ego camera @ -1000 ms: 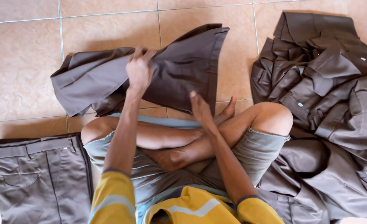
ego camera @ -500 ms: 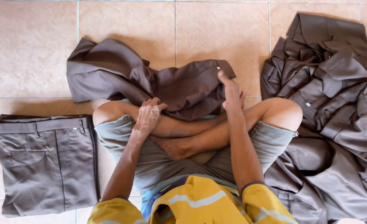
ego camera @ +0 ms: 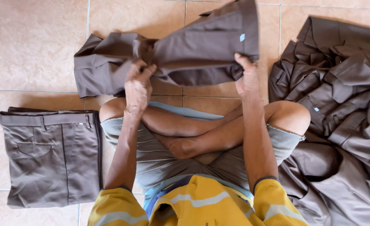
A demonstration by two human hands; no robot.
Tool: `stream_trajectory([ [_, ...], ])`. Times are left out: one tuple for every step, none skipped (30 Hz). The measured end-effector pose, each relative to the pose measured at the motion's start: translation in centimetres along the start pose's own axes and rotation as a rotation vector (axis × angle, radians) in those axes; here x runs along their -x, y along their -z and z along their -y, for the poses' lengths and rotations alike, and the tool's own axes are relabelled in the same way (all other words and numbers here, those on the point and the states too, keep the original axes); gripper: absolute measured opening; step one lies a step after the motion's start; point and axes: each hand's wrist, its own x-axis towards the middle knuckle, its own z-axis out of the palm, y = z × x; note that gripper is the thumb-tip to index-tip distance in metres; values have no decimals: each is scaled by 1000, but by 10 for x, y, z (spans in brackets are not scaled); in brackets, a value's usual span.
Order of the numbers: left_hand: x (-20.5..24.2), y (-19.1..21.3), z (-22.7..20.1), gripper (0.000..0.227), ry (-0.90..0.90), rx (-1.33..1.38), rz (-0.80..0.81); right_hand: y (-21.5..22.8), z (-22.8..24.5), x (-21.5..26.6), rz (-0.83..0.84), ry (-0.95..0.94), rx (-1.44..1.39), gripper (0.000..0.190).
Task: A person is sitting on the floor folding brown pants and stacking them neatly.
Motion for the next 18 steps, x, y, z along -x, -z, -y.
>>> stream_trajectory([
  [21,-10,9,34,66,-36,215,30,-21,-3,-72,-52,251,51],
  [42,-22,17,41,129,-73,430,61,-41,-7,-144,-105,502,63],
  [67,-46,40,41,126,-71,436,96,-56,-9,-152,-107,500,63],
  [95,-70,61,42,245,-198,697,132,-71,-11,-290,-244,658,68],
  [122,-93,83,48,364,-327,956,167,-87,-12,-429,-384,813,73],
  [117,-92,69,48,359,-326,962,142,-68,-7,-437,-386,812,73],
  [111,-91,54,40,294,-360,840,117,-50,-2,-419,-394,925,70],
  [109,-87,39,32,232,-394,724,92,-34,6,-400,-409,1037,67],
  [102,-94,23,32,230,-393,736,78,-27,14,-407,-418,1035,67],
  [89,-103,10,29,170,-389,626,60,-19,15,-367,-430,1233,70],
  [76,-111,-4,27,111,-384,516,42,-10,17,-323,-439,1430,73],
  [66,-123,-19,27,110,-386,518,74,-39,0,-322,-441,1427,73],
  [55,-135,-35,29,81,-269,467,107,-69,-17,-299,-350,1450,54],
  [47,-147,-51,32,55,-152,417,139,-99,-32,-273,-260,1472,35],
  [49,-168,-54,32,57,-154,420,130,-94,-24,-272,-265,1471,35],
  [48,-191,-59,46,99,-19,471,121,-87,-20,-223,-231,1491,30],
  [48,-213,-64,61,140,117,520,111,-79,-15,-174,-198,1510,26],
  [55,-235,-63,61,144,120,518,101,-73,-7,-172,-197,1515,26],
])
